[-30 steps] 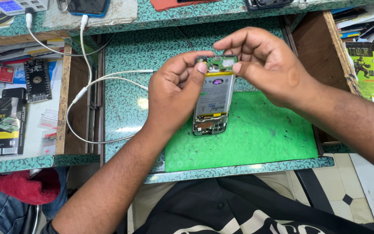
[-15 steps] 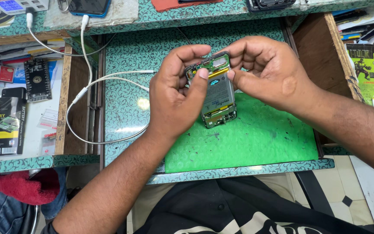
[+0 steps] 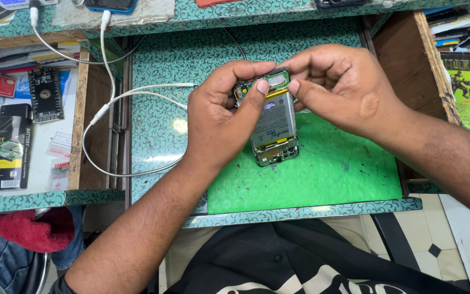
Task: The person repairs a disassembled smartphone on a green mat, handling the battery, small internal components and a flex cable, then uses a screwdriver to unscrew and work on the phone's internal parts.
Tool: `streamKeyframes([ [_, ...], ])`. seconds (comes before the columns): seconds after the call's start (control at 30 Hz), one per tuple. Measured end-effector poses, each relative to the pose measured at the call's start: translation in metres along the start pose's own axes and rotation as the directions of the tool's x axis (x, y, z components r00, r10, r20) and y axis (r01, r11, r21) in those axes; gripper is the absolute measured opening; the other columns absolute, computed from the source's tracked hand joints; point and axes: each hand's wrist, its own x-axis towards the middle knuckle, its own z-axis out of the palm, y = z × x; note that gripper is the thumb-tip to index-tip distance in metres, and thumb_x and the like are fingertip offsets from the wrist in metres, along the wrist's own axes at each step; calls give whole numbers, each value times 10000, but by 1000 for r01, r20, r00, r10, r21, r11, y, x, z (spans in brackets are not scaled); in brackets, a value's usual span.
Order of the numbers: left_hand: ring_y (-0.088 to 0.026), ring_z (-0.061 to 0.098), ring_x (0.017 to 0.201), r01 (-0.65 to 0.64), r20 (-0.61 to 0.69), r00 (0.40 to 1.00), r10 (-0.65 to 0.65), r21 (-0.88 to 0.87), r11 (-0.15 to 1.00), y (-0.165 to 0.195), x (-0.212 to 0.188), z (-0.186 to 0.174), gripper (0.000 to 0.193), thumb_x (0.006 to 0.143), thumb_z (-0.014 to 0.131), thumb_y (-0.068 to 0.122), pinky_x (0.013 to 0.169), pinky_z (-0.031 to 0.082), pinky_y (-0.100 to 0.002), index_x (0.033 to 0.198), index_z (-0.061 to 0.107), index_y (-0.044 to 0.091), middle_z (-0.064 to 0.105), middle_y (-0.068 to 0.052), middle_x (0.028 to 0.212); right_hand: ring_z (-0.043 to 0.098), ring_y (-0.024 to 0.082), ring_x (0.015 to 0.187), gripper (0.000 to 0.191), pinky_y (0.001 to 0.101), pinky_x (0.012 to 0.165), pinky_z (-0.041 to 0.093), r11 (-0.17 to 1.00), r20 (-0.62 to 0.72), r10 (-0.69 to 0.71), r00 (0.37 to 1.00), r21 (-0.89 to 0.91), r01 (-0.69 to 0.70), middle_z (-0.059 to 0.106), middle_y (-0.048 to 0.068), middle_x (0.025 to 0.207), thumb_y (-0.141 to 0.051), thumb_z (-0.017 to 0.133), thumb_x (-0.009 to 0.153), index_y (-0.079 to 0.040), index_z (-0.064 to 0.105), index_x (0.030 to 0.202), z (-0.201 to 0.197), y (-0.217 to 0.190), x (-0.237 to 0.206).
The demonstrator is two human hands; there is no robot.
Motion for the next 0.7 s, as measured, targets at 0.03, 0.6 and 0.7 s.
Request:
streamKeyframes([
  [0.03,-55,674,1077,14,4,1000,-14,-25,1000,-1,1,0,185,1115,636,39,941,581,-220,1293,655,-6,709,-52,1208,685,54,953,268,221,847,595,999,-26,-38,999,-22,37,701,47,1067,-47,641,999,6,631,1262,1,-3,0],
  [0.6,-71,655,1116,69,54,996,-72,60,996,-8,3,-11,319,1175,512,205,1040,541,-250,1390,656,17,719,-52,1231,691,202,862,152,318,719,562,589,104,-479,871,-698,408,694,101,987,-40,836,924,-39,757,1054,-3,-18,-1],
  [0.7,-87,660,1182,76,53,995,-79,64,995,-8,4,-10,318,1168,514,206,1051,544,-253,1382,654,17,719,-53,1297,688,195,884,130,319,769,569,538,127,-527,840,-716,445,677,95,997,-61,840,983,-39,726,1042,-4,-14,-2],
])
